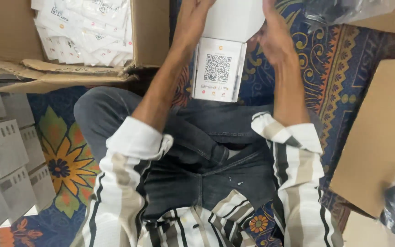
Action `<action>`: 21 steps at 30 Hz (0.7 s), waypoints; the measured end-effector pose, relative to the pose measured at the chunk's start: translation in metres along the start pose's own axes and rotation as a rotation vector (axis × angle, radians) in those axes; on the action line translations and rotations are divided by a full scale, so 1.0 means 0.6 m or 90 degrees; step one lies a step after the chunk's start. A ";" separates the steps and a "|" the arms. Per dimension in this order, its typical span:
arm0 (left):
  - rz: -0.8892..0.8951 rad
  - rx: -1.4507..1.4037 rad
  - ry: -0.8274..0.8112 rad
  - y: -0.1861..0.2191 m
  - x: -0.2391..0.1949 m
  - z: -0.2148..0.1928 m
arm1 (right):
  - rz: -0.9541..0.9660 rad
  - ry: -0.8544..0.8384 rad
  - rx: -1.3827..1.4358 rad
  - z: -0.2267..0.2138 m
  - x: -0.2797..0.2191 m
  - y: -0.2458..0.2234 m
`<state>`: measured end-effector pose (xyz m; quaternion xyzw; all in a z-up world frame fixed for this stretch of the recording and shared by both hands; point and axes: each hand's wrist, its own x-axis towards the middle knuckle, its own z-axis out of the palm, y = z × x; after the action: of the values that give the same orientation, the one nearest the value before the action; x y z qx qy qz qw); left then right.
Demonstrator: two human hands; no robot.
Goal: The person packs small tech devices into boxes and applies QR code stickers.
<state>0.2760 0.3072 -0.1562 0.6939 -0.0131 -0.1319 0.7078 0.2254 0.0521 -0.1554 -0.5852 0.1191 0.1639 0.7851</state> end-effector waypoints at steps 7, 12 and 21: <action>0.343 0.224 -0.010 0.012 -0.200 -0.009 | -0.206 -0.058 -0.369 0.057 -0.180 -0.013; 0.321 0.282 -0.001 -0.025 -0.221 -0.010 | -0.346 0.000 -0.597 0.081 -0.211 -0.004; 0.270 0.327 -0.001 -0.044 -0.238 -0.020 | -0.385 0.019 -0.636 0.085 -0.217 0.008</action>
<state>0.1363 0.3480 -0.1594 0.8315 -0.1904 0.0253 0.5213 0.1035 0.0870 -0.0957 -0.8946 -0.1339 -0.0396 0.4244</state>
